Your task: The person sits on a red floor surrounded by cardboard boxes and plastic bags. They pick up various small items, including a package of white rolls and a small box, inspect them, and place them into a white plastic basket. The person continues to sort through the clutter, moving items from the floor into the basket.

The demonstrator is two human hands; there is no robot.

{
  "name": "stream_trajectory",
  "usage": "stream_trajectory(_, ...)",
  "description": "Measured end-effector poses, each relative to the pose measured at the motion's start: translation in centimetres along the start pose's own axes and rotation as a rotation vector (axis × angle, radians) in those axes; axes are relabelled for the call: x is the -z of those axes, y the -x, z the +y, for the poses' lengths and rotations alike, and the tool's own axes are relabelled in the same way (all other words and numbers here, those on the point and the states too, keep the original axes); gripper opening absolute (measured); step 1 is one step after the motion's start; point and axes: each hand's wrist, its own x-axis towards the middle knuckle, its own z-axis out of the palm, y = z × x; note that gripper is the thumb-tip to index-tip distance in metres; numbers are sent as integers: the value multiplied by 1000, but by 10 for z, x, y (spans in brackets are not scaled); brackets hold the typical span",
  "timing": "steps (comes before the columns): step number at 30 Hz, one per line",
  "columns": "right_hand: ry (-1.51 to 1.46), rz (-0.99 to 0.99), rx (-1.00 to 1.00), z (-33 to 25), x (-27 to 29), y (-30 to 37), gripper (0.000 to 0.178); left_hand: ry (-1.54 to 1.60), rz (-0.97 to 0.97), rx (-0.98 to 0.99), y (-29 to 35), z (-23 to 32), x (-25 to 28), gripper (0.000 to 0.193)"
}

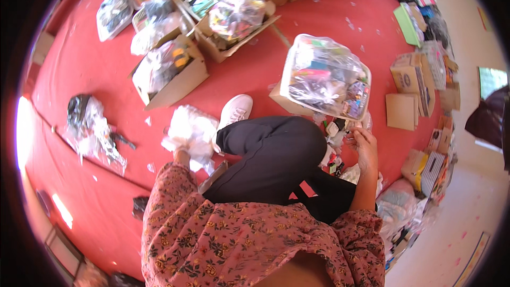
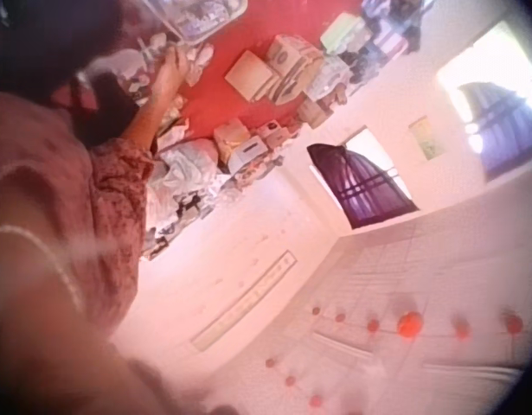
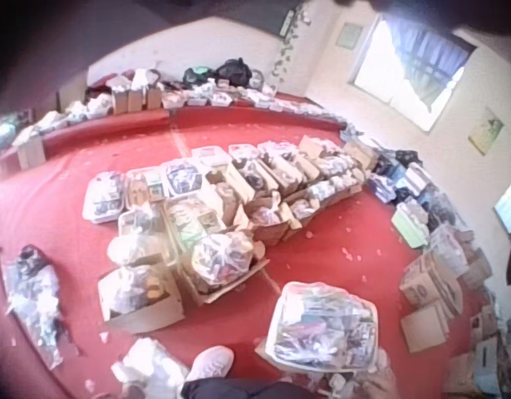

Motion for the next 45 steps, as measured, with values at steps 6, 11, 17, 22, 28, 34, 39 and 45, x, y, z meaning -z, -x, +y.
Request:
stream_trajectory(6,-34,-59,-102,-7,-13,11,26,-45,-8,-28,11,-2,-7,14)
stream_trajectory(11,-453,-271,-373,3,-37,-6,44,-88,-27,-75,20,-9,-9,13)
stream_trajectory(17,-788,-327,-351,18,-60,-43,46,-131,-34,-123,28,-14,0,12)
stream_trajectory(22,-887,-326,-451,30,-79,-72,37,-157,-40,-156,38,-32,6,11)
stream_trajectory(28,-1049,-350,-302,49,-80,-70,38,-209,-72,-228,68,-46,8,10)
stream_trajectory(34,-880,-184,-425,36,-92,-73,36,-719,-47,-603,86,-72,42,9)
stream_trajectory(39,-887,-174,-374,54,-92,-96,34,-636,33,-1044,51,50,88,7)
stream_trajectory(45,-881,-201,-390,46,-95,-92,33,258,-97,-1380,159,289,109,33)
